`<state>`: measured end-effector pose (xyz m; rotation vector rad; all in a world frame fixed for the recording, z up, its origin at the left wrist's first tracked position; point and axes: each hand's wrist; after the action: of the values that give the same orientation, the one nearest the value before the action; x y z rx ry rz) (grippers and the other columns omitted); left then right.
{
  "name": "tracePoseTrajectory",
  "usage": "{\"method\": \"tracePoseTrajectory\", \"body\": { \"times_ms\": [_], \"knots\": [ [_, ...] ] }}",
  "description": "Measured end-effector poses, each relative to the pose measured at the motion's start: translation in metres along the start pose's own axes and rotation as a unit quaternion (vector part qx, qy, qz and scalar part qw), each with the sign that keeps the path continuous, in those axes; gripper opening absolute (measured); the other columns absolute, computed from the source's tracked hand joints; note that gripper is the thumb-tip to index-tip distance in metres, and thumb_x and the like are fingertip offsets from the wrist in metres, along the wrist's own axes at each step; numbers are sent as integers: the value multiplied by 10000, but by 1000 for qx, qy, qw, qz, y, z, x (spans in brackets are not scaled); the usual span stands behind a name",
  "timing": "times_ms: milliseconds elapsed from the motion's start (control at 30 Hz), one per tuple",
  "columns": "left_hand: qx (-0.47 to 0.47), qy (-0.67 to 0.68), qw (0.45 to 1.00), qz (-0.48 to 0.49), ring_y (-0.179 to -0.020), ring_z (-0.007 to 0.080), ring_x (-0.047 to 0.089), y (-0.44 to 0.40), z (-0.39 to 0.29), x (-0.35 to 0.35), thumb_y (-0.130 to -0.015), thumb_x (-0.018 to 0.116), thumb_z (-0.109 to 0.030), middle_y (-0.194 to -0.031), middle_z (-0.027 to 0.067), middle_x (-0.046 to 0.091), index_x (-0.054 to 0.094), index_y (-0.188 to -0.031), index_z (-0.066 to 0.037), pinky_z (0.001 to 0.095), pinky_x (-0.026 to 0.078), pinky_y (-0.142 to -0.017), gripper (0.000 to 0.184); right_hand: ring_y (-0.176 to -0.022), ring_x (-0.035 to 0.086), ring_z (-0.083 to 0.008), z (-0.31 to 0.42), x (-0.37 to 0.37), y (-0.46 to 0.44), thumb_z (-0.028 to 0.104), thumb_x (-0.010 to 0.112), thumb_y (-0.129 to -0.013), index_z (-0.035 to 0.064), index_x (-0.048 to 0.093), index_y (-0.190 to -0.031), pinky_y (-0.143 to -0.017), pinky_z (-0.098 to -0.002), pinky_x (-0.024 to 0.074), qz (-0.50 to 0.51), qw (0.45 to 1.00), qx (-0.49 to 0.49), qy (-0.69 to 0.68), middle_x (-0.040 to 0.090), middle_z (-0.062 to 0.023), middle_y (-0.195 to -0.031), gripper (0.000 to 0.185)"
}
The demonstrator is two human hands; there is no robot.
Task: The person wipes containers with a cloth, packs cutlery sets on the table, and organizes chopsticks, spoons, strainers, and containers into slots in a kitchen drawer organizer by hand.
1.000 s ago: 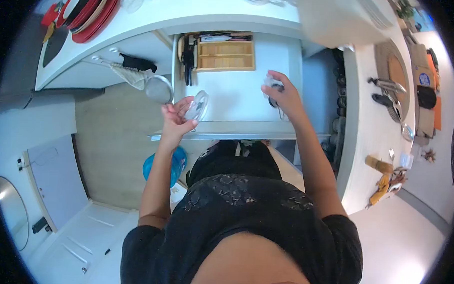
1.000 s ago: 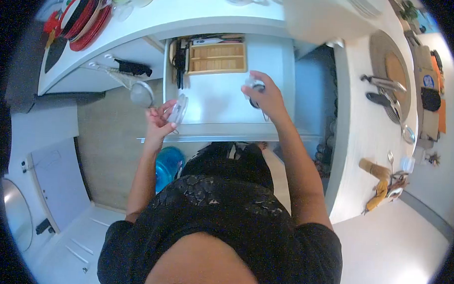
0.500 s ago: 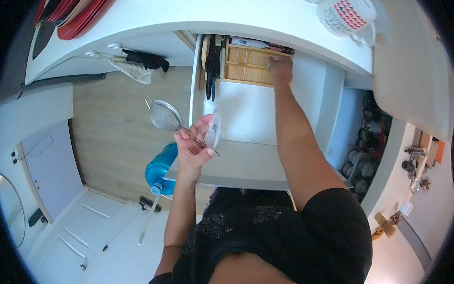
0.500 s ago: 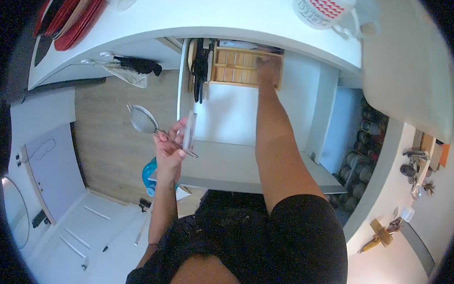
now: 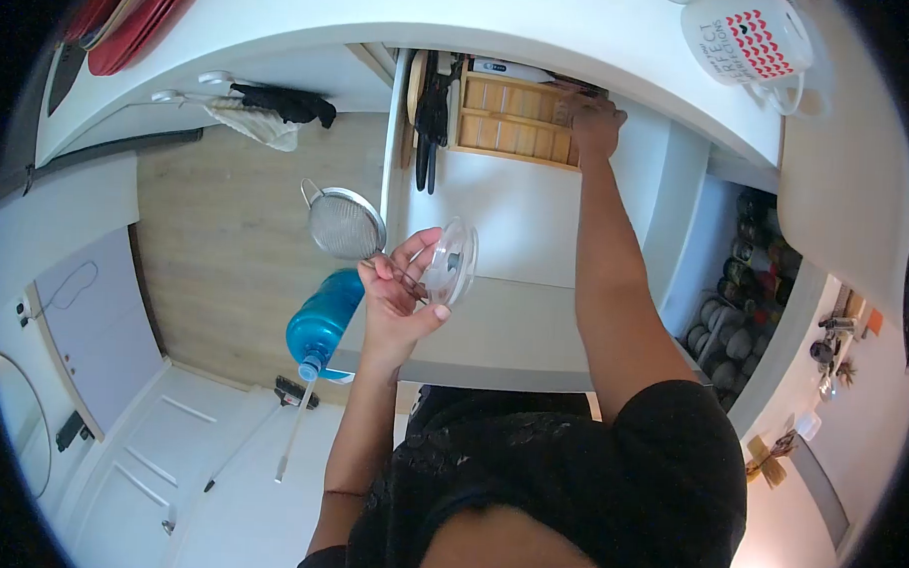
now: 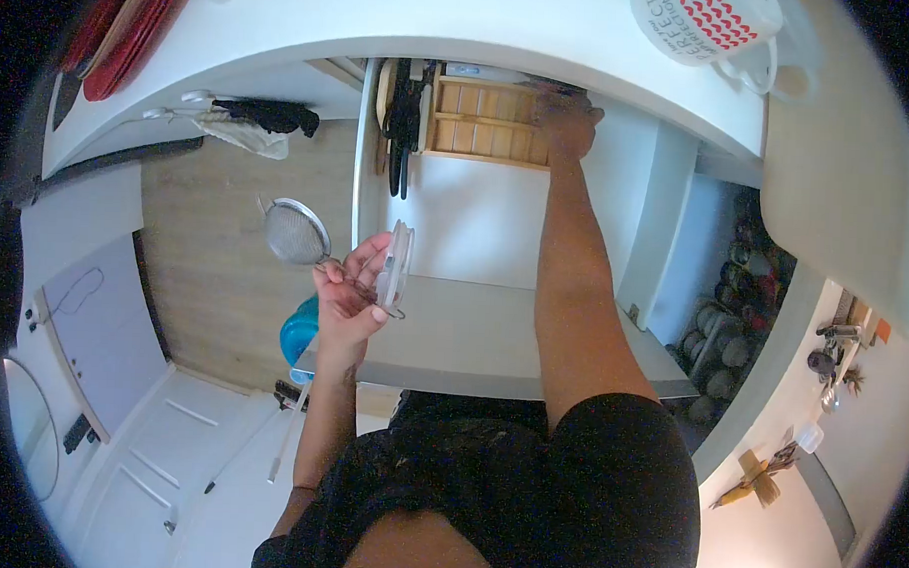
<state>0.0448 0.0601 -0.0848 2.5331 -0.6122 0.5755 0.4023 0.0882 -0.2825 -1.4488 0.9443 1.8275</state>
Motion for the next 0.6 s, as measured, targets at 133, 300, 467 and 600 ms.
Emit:
{"method": "tracePoseTrajectory", "body": {
  "times_ms": [133,300,467,600],
  "knots": [
    [0,-5,1000,2,-1227,309,441,-2,2,-1,-618,812,-74,-1310,235,394,236,-969,-200,292,474,-855,686,-875,603,-233,2,-18,8,61,610,-767,33,596,-1001,-760,-342,499,144,674,246,-682,625,-93,-904,236],
    [-11,-10,1000,-6,-1225,301,447,-3,1,1,-612,822,-88,-1309,231,402,238,-967,-202,245,465,-788,693,-848,603,-206,8,21,-2,-34,543,-768,13,586,-963,-757,-314,500,97,731,57,-673,620,-100,-956,205],
    [-15,-33,999,11,-1254,335,405,-4,3,-3,-640,822,-153,-1345,266,354,295,-965,-218,370,502,-887,622,-919,602,-219,19,54,-13,-14,535,-795,-31,557,-1081,-815,-319,487,34,685,8,-728,609,-138,-1072,287],
    [-17,-23,1000,10,-1255,334,403,-5,3,-2,-642,821,-156,-1349,266,350,297,-963,-218,374,503,-884,617,-994,581,-245,56,25,20,27,570,-800,-32,526,-1161,-839,-333,481,-35,764,235,-600,566,-166,-1163,368]
  ]
}}
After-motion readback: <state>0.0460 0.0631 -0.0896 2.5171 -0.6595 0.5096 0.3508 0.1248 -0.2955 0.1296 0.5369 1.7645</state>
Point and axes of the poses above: each hand's wrist, its own y-axis away from the middle knuckle, its own x-axis out of the palm, z = x × y
